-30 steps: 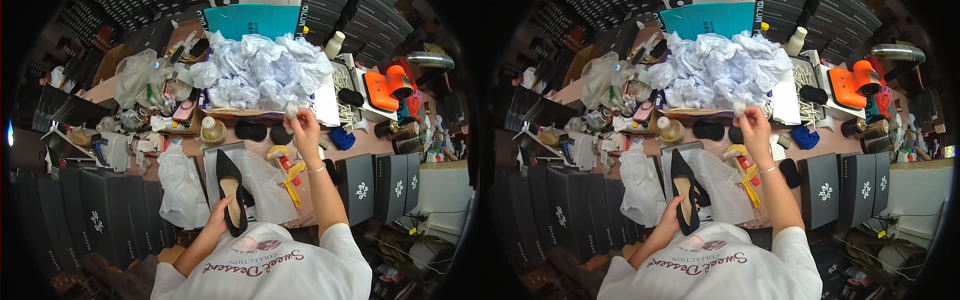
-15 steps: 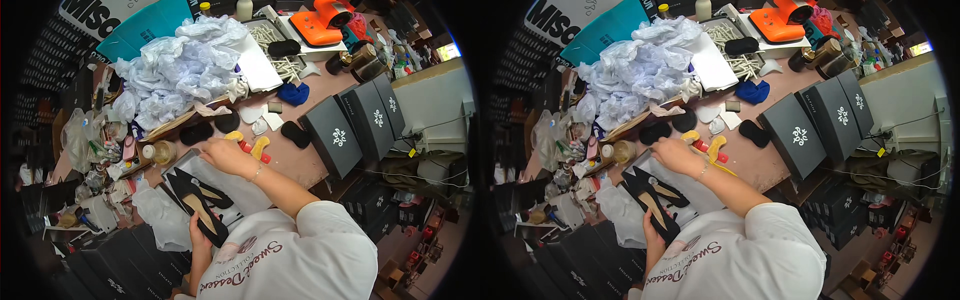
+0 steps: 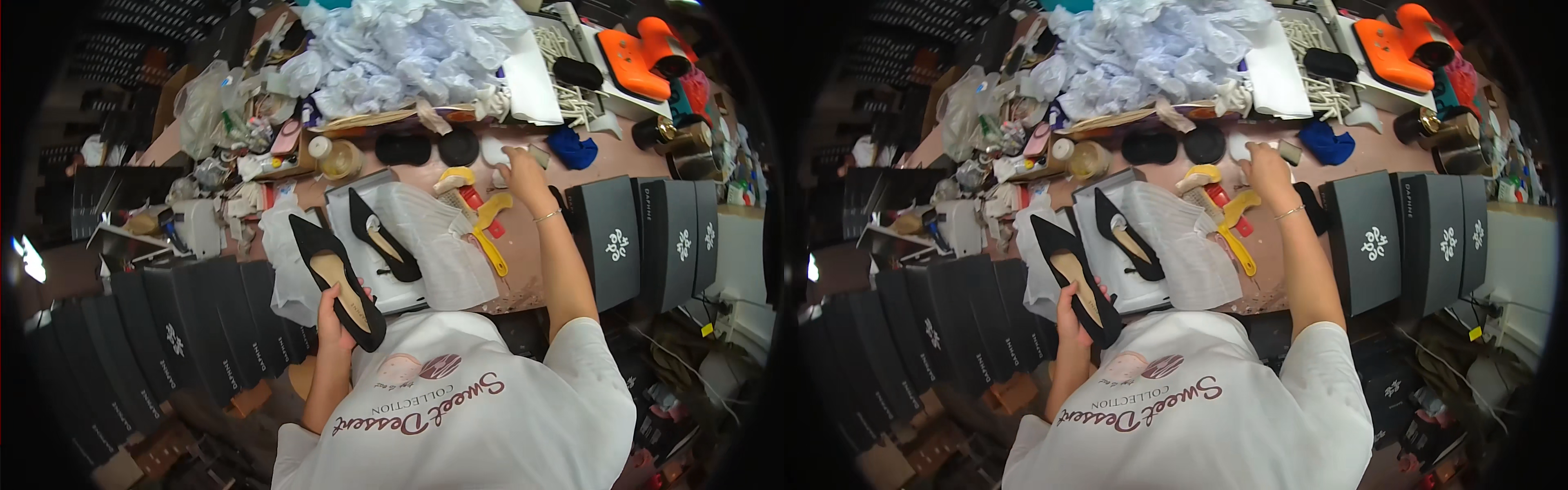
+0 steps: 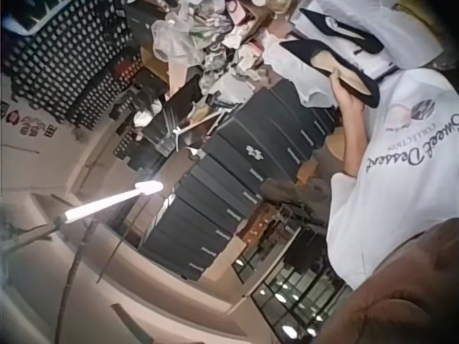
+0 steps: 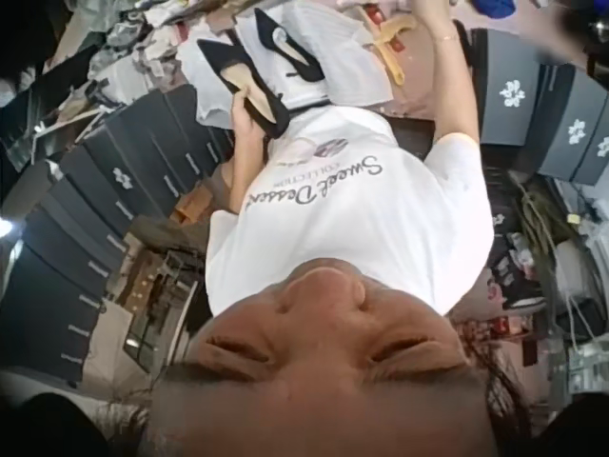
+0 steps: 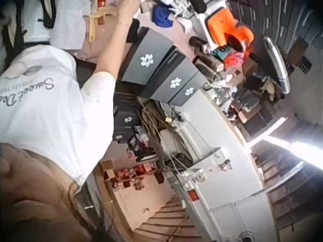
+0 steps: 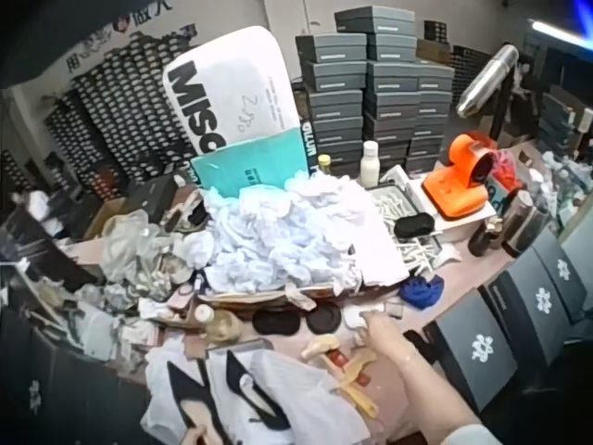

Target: Packing high-heeled shoes into boxes with protective paper and foam inserts.

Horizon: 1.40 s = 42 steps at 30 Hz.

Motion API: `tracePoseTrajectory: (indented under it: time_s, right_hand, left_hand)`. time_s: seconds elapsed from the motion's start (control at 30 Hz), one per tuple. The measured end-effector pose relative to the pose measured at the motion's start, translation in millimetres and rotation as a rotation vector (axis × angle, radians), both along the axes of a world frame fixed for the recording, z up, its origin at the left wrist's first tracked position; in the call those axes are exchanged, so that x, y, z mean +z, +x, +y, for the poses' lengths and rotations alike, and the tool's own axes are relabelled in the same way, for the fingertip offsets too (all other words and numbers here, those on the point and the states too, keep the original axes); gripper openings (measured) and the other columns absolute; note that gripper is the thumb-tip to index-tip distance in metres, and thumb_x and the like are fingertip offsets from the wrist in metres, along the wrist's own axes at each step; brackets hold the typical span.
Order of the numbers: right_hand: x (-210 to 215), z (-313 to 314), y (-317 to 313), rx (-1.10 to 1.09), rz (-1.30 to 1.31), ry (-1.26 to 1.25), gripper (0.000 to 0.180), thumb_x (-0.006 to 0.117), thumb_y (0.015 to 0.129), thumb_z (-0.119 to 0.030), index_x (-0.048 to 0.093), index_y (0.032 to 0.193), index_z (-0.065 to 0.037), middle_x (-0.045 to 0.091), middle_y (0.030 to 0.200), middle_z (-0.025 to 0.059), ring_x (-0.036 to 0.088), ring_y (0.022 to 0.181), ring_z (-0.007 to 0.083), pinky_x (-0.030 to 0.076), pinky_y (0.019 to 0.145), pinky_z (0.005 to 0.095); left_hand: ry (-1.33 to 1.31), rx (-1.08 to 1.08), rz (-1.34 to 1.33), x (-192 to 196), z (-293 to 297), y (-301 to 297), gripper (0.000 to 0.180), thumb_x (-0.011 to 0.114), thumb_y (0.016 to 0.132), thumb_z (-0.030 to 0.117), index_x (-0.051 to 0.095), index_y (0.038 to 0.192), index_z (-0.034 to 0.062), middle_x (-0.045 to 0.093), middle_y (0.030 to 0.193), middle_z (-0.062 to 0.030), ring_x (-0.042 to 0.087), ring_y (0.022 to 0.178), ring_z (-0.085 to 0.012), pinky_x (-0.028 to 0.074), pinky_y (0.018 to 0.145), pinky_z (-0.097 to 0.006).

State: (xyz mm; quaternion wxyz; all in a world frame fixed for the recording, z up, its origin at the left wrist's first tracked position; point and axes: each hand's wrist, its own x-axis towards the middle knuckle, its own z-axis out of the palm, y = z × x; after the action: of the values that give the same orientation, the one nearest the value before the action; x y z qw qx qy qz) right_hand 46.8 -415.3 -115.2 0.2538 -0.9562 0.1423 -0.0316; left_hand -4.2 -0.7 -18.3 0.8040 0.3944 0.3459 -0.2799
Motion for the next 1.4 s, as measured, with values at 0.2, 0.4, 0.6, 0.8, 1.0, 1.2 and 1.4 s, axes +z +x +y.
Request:
tracePoseTrajectory:
  time_s: [0.2, 0.4, 0.6, 0.8, 1.0, 1.2, 1.4]
  right_hand:
    - [-56, 6, 28, 0.072, 0.129, -0.418, 0.052, 0.073, 0.073, -0.024, 0.055, 0.119, -0.008, 0.060, 0.112, 0.0097, 0.055, 0.108, 0.0268, 0.040, 0.090, 0.0527]
    - [-44, -9, 11, 0.014, -0.150, 0.125, 0.028, 0.070, 0.075, -0.015, 0.063, 0.098, -0.002, 0.066, 0.093, 0.0155, 0.064, 0.084, 0.0329, 0.050, 0.074, 0.0432]
    - [113, 178, -56, 0.495, -0.093, 0.777, 0.021, 0.066, 0.078, -0.007, 0.059, 0.098, -0.002, 0.064, 0.091, 0.0122, 0.063, 0.084, 0.0237, 0.050, 0.069, 0.0322]
    - [87, 236, -52, 0.525, -0.239, 0.117, 0.020, 0.060, 0.073, -0.014, 0.053, 0.091, -0.009, 0.049, 0.085, 0.0072, 0.054, 0.084, 0.0271, 0.047, 0.074, 0.0416]
    - [87, 250, -37, 0.183, -0.325, -0.086, 0.049, 0.053, 0.077, -0.006, 0.049, 0.125, -0.015, 0.046, 0.118, 0.0145, 0.045, 0.111, 0.0329, 0.037, 0.092, 0.0397]
    - [73, 223, -30, 0.321, -0.121, 0.544, 0.088, 0.062, 0.067, -0.001, 0.026, 0.146, -0.016, 0.013, 0.150, 0.0273, 0.018, 0.137, 0.0465, 0.023, 0.111, 0.0469]
    - [32, 57, -29, -0.098, 0.151, 0.562, 0.072, 0.068, 0.082, -0.035, 0.037, 0.139, -0.007, 0.054, 0.126, 0.0222, 0.060, 0.106, 0.0315, 0.050, 0.084, 0.0382]
  left_hand:
    - [0.068, 0.154, -0.057, 13, 23, -25, 0.036, 0.051, 0.090, 0.028, 0.053, 0.114, 0.0014, 0.061, 0.100, -0.0143, 0.060, 0.093, -0.0284, 0.051, 0.083, -0.042]
    - [0.063, 0.099, -0.051, 9, -3, -39, 0.042, 0.051, 0.090, 0.032, 0.052, 0.120, 0.0033, 0.062, 0.105, -0.0135, 0.061, 0.097, -0.0274, 0.051, 0.084, -0.041]
    - [-0.094, -0.118, -0.185, 7, -48, -25, 0.060, 0.040, 0.095, 0.054, 0.042, 0.134, 0.0070, 0.052, 0.127, -0.0080, 0.050, 0.117, -0.0205, 0.041, 0.098, -0.036]
    - [-0.119, -0.225, -0.141, -17, -43, -27, 0.049, 0.034, 0.098, 0.047, 0.045, 0.125, 0.0075, 0.053, 0.123, -0.0088, 0.053, 0.113, -0.0206, 0.044, 0.096, -0.036]
    - [0.140, -0.298, -0.395, -51, -42, -41, 0.035, 0.040, 0.098, 0.030, 0.046, 0.120, 0.0033, 0.052, 0.111, -0.0108, 0.055, 0.098, -0.0202, 0.045, 0.086, -0.032]
    - [0.189, -0.299, -0.500, -50, -56, -37, 0.040, 0.038, 0.099, 0.027, 0.040, 0.127, -0.0014, 0.048, 0.116, -0.0153, 0.049, 0.106, -0.0212, 0.039, 0.092, -0.033]
    - [0.179, -0.311, -0.434, -18, -70, -23, 0.035, 0.040, 0.097, 0.030, 0.042, 0.123, 0.0072, 0.055, 0.105, -0.0071, 0.059, 0.096, -0.0176, 0.049, 0.084, -0.032]
